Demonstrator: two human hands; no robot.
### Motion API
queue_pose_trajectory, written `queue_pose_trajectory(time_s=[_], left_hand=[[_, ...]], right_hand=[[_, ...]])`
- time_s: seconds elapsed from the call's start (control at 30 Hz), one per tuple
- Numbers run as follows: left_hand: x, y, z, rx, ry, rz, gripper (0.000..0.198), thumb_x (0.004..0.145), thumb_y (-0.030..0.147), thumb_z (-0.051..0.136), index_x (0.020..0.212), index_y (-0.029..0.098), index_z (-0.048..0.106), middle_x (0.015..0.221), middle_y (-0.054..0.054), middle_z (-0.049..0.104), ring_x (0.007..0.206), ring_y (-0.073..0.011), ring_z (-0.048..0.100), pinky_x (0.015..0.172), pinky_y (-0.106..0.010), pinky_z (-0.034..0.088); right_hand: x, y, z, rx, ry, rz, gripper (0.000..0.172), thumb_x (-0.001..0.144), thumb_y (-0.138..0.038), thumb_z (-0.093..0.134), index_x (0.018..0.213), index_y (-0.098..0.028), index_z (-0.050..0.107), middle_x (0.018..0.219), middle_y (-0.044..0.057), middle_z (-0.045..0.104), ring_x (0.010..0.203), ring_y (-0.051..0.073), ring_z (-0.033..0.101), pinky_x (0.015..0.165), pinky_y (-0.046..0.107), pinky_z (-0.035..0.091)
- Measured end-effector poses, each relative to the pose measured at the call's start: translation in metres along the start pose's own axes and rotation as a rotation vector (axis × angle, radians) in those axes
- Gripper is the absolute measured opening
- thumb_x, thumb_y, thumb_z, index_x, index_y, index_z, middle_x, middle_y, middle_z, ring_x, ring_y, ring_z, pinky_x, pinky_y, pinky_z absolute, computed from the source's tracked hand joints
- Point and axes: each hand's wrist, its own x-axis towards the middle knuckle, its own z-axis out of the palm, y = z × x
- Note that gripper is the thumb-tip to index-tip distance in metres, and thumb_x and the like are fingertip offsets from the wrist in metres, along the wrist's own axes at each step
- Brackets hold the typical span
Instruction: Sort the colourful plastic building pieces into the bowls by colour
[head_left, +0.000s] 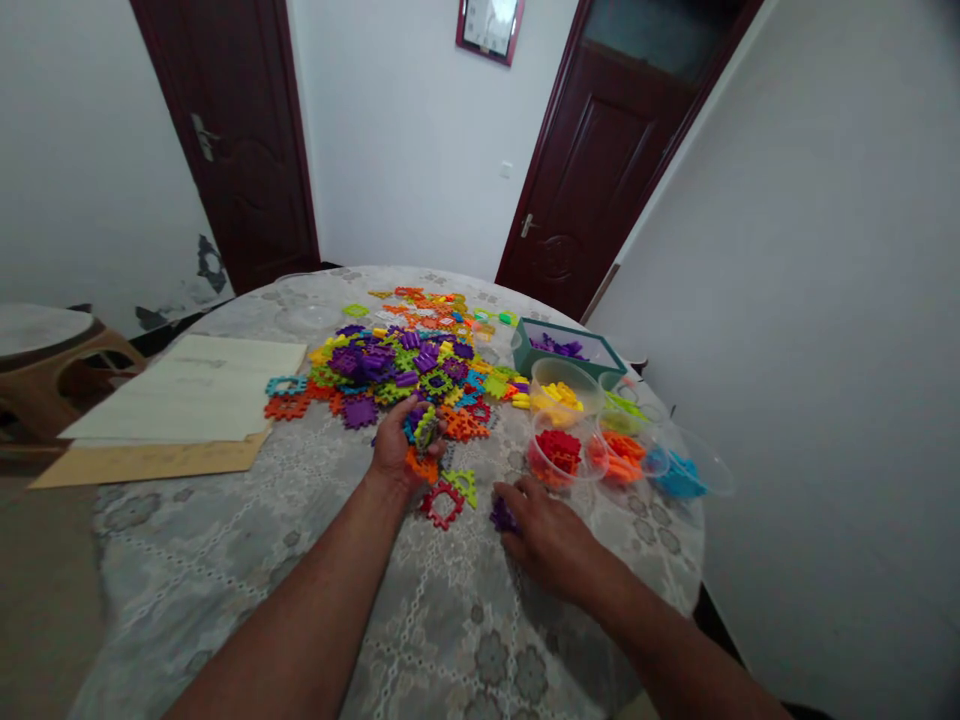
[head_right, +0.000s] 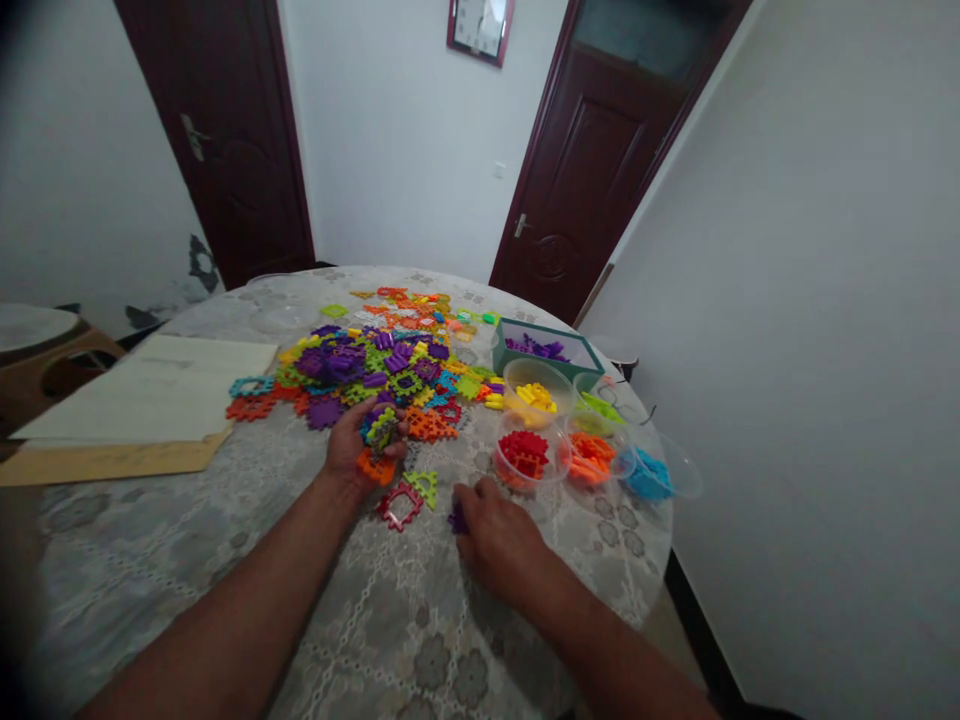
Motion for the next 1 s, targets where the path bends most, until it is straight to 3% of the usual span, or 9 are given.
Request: queue_pose_trajectory(time_s=[0.07,0.2,0.33,0.43,0.53,0.67,0.77,0.93,1.0], left_hand=[[-0.001,0.0,0.001,0.006,0.003,0.0,0.014,0.088,0.03,0.066,0.084,0.017,0.064,0.071,-0.005,0.069,0.056,-0.0178,0.067,0.034,-0.02,0.039],[-0.001,0.001,0.001,0.004,0.015,-0.005,0.013,0.089,0.029,0.065,0.085,0.017,0.064,0.073,-0.005,0.07,0.056,-0.0177,0.068,0.035,-0.02,0.039],[0.001,0.0,0.0,0.006,0.012,-0.006,0.012,0.088,0.029,0.065,0.086,0.018,0.063,0.072,-0.004,0.069,0.056,-0.0178,0.068,0.034,-0.02,0.038],[0.002,-0.002,-0.001,0.007,0.02,-0.003,0.014,0.087,0.03,0.066,0.085,0.018,0.062,0.071,-0.003,0.068,0.056,-0.0174,0.067,0.033,-0.02,0.037],[0.002,-0.003,-0.002,0.007,0.024,-0.012,0.016,0.086,0.032,0.068,0.085,0.018,0.061,0.07,-0.003,0.068,0.056,-0.0176,0.067,0.033,-0.02,0.036],[0.001,-0.003,-0.001,0.01,0.038,-0.016,0.018,0.084,0.034,0.071,0.085,0.018,0.062,0.068,-0.002,0.067,0.055,-0.0171,0.067,0.034,-0.02,0.037],[-0.001,-0.003,0.0,0.011,0.065,-0.009,0.018,0.085,0.034,0.07,0.085,0.018,0.062,0.068,-0.002,0.067,0.054,-0.0164,0.067,0.034,-0.02,0.036],[-0.001,-0.003,0.001,0.008,0.074,-0.024,0.017,0.085,0.033,0.069,0.087,0.018,0.062,0.069,-0.002,0.067,0.054,-0.0161,0.067,0.034,-0.02,0.036],[-0.001,-0.002,0.001,-0.001,0.067,-0.026,0.015,0.086,0.033,0.068,0.086,0.019,0.062,0.069,-0.002,0.068,0.055,-0.0164,0.067,0.033,-0.02,0.036]], right_hand=[[0.0,0.006,-0.002,0.042,0.0,0.0,0.058,0.09,-0.025,0.066,0.147,-0.021,0.055,0.135,0.017,0.058,0.113,0.029,0.065,0.097,0.039,0.051],[-0.002,0.013,-0.007,0.122,-0.003,-0.006,0.039,0.085,-0.027,0.073,0.122,-0.021,0.064,0.124,0.012,0.058,0.108,0.026,0.062,0.094,0.037,0.049],[-0.006,0.015,-0.016,0.127,-0.008,0.01,0.032,0.085,-0.028,0.075,0.113,-0.02,0.062,0.12,0.01,0.061,0.103,0.024,0.061,0.088,0.034,0.046],[-0.008,0.016,-0.026,0.062,-0.139,-0.043,0.031,0.083,-0.033,0.078,0.107,-0.02,0.064,0.111,0.008,0.066,0.098,0.024,0.061,0.08,0.032,0.043],[-0.004,0.019,-0.034,0.04,-0.276,-0.106,0.018,0.084,-0.027,0.074,0.099,-0.02,0.067,0.097,0.005,0.069,0.087,0.02,0.061,0.07,0.028,0.038],[0.014,0.03,-0.052,0.164,-0.392,-0.227,0.009,0.088,-0.027,0.069,0.094,-0.021,0.067,0.087,0.0,0.067,0.076,0.014,0.058,0.063,0.025,0.036],[0.039,0.043,-0.078,0.36,-0.277,-0.208,0.017,0.093,-0.037,0.065,0.089,-0.02,0.064,0.078,-0.002,0.062,0.067,0.012,0.055,0.058,0.024,0.038],[0.073,0.056,-0.125,0.698,0.22,0.032,0.028,0.093,-0.049,0.065,0.089,-0.023,0.059,0.057,-0.007,0.051,0.046,0.012,0.045,0.044,0.024,0.035],[0.077,0.055,-0.13,0.778,0.24,0.047,0.03,0.091,-0.05,0.069,0.088,-0.023,0.058,0.056,-0.007,0.051,0.046,0.011,0.044,0.043,0.024,0.035]])
